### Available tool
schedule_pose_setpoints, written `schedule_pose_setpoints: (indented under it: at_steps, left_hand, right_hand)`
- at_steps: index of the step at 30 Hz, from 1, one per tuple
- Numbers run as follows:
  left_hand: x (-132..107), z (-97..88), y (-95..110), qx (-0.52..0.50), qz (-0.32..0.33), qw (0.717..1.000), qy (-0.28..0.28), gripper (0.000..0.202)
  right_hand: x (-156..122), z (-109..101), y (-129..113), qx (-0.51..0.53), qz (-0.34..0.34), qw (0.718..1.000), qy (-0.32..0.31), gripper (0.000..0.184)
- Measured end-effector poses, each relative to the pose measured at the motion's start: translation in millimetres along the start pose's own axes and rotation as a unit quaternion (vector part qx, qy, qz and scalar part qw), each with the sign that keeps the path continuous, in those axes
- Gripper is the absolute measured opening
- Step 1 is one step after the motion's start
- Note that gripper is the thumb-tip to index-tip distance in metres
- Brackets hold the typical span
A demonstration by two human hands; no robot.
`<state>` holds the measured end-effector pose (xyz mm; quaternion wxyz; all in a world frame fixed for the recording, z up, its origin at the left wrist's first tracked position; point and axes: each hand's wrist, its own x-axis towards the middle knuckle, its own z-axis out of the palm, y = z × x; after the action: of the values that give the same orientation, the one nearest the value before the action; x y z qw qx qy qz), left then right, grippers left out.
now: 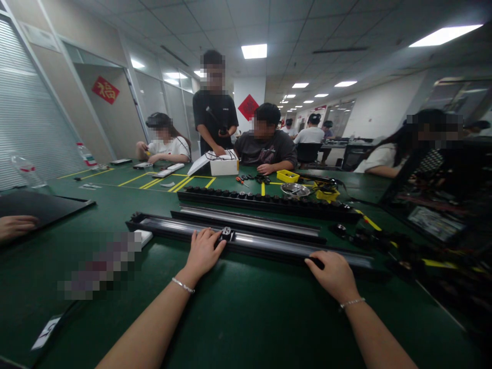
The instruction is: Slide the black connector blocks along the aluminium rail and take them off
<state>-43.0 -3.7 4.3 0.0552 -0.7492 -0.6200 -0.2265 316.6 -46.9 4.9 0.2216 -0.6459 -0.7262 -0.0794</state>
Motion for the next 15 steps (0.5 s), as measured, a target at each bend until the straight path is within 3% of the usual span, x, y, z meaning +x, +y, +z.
schedule_pose_setpoints:
  at_steps: [15]
  left_hand:
    - [-0.5,1.3,-0.1,-0.003,0.001,1.0,-0.012,0.04]
  right_hand:
    - [-0.2,1.0,1.1,0.005,0.004,1.0,-0.002,0.034]
